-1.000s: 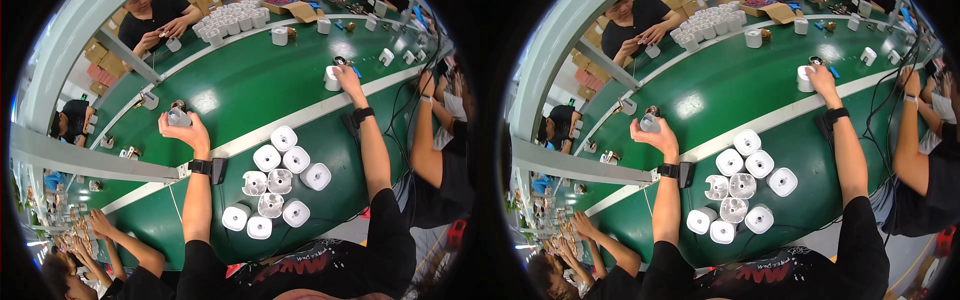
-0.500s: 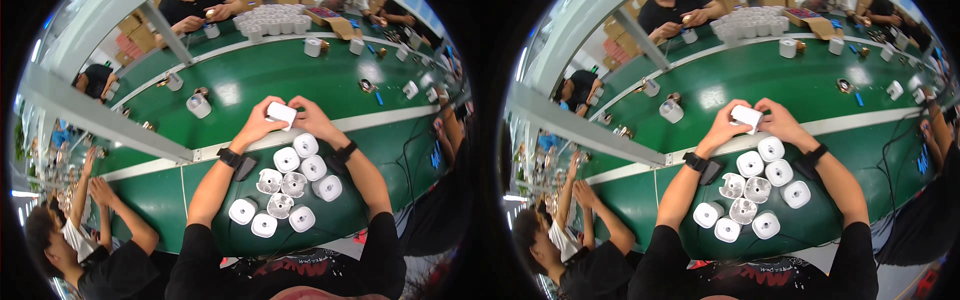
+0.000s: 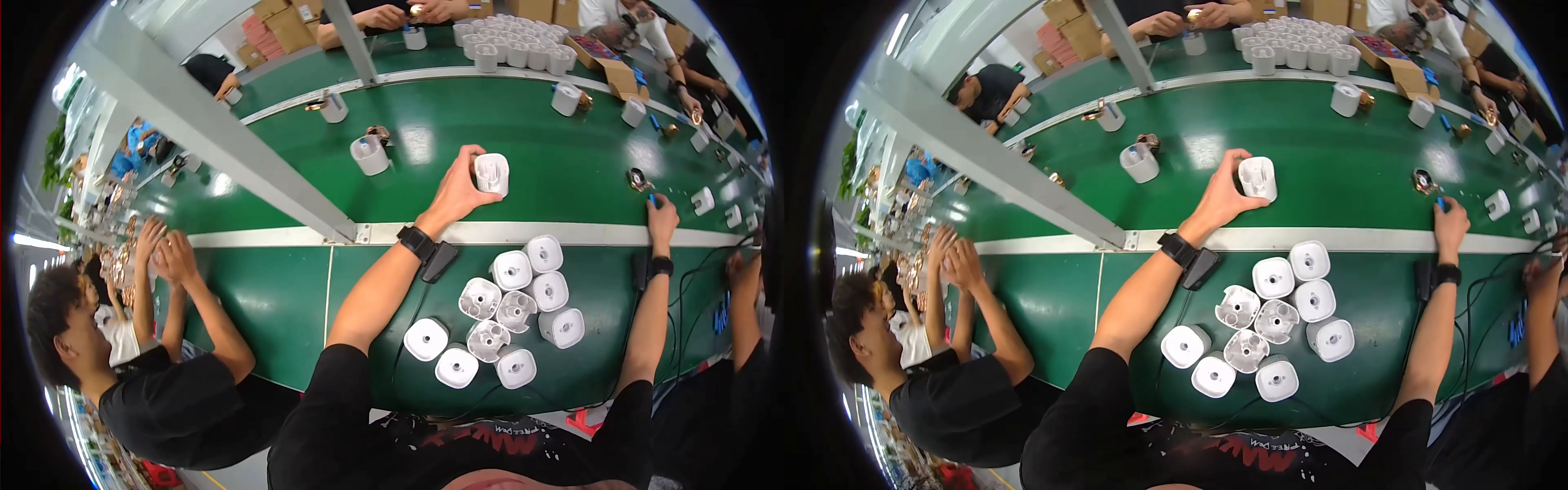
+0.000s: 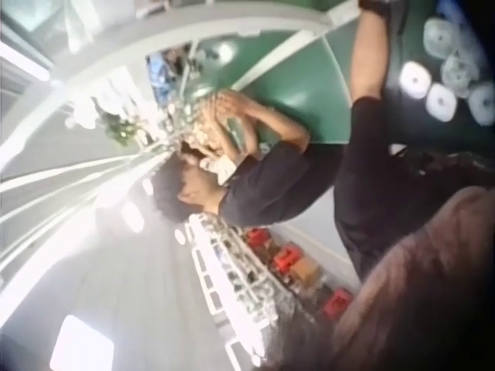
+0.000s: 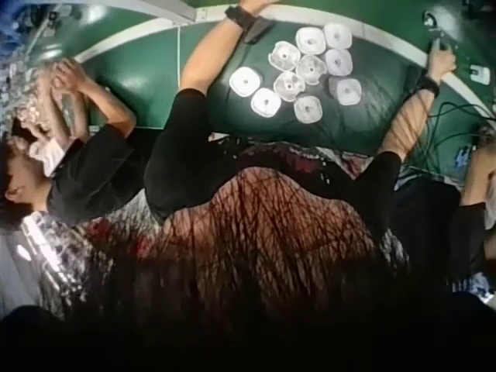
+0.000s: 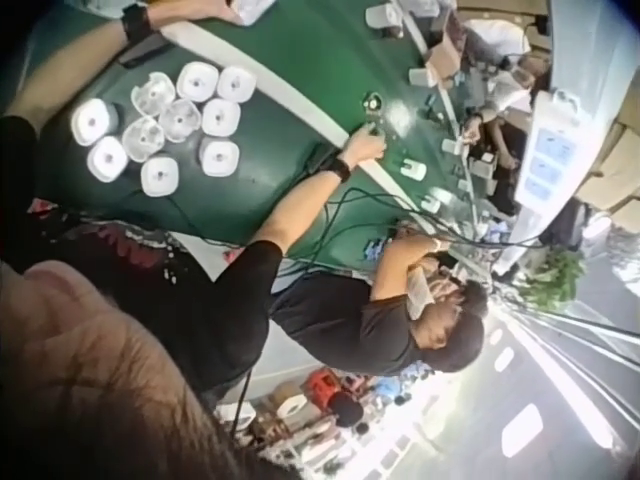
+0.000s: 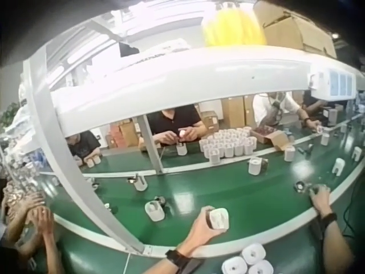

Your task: The person picks up a white plastic housing and a component, inserts the component into the housing by hand, and places the assembled unit onto a green surface. They repeat this process several times and occasionally move the stack of housings.

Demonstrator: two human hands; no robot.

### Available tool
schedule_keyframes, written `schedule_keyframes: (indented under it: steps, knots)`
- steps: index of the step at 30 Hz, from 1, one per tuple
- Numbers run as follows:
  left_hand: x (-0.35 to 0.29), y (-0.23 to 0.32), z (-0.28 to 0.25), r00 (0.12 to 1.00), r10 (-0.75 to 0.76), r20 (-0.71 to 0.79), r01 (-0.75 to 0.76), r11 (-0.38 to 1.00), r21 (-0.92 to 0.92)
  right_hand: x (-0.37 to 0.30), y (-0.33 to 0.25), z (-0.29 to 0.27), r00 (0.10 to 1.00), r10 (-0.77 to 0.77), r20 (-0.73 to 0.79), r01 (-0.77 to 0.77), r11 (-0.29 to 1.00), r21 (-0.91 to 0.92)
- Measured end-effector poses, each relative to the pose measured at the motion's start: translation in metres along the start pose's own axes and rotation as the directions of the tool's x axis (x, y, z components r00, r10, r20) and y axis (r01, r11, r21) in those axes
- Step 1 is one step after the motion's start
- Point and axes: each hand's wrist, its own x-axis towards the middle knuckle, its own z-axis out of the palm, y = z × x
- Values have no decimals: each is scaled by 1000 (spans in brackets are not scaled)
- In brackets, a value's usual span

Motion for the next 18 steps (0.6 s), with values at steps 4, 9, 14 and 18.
schedule_keyframes:
  steps: [4, 9, 14, 18]
  knots:
    - [-1, -2, 2, 999, -6, 38, 1, 988, 152, 3, -13, 3, 996, -32, 77, 16, 980, 200]
    - [-2, 4, -4, 997, -49, 64, 37, 985, 168, -11, -94, -34, 852, -13, 524, -333, 758, 560]
    - [-1, 10, 4, 989, 62, 131, -78, 989, 123, -59, -202, -59, 666, -359, 653, -738, -445, 508]
    - [-3, 10, 6, 969, 109, 222, -116, 993, 18, -88, -251, -49, 688, -418, 593, -715, -251, 653]
